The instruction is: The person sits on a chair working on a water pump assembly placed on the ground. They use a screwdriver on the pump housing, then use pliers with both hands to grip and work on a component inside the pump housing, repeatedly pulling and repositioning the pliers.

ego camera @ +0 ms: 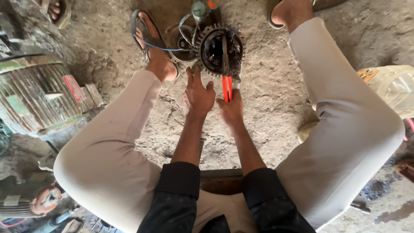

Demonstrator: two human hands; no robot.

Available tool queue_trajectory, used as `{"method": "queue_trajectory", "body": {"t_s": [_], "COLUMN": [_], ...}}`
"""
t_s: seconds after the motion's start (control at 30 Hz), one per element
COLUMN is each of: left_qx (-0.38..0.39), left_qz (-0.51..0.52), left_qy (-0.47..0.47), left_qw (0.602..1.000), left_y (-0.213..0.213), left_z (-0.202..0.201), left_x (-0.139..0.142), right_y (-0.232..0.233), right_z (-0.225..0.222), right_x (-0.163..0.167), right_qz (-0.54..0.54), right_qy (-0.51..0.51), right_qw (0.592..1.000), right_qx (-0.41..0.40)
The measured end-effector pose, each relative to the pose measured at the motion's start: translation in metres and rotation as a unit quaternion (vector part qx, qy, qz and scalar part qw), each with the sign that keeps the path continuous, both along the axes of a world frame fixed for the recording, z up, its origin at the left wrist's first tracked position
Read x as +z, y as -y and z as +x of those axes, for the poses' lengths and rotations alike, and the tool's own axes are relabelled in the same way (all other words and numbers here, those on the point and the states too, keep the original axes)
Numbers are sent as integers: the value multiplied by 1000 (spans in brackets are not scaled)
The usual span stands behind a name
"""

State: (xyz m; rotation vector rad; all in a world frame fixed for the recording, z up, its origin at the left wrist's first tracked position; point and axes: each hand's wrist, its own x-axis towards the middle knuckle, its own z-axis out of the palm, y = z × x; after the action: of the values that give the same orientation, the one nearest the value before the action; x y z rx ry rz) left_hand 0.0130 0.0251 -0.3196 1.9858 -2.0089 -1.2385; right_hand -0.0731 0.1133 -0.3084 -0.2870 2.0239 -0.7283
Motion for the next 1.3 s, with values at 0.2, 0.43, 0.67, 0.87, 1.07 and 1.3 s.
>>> {"method": "queue_trajectory", "body": {"t_s": [0.2, 0.43, 0.67, 0.87, 1.07, 1.3], "left_qx": [19, 0, -3, -6, -4, 2], "left_qz": [-45, 3, -1, -18, -10, 11], "left_qy": [-50, 3, 2, -18, -25, -16], "left_qw": [998, 1000, 1000, 1000, 1000, 1000], "left_y": [-4, 3, 0, 0, -1, 1], "left_z": [1, 3, 3, 4, 5, 5], "left_x": [-6, -11, -11, -16, -14, -11], "right_y": [-4, -13, -14, -12, -9, -5], "right_z": [-1, 2, 7, 8, 9, 11], "right_x": [-10, -6, -8, -12, -8, -6], "right_qz": [-115, -135, -126, -134, -110, -111], "right_qy": [157, 385, 288, 253, 221, 218], "right_qw": [978, 902, 940, 948, 959, 956], "right_qx": [-76, -142, -132, -136, -135, -159]}}
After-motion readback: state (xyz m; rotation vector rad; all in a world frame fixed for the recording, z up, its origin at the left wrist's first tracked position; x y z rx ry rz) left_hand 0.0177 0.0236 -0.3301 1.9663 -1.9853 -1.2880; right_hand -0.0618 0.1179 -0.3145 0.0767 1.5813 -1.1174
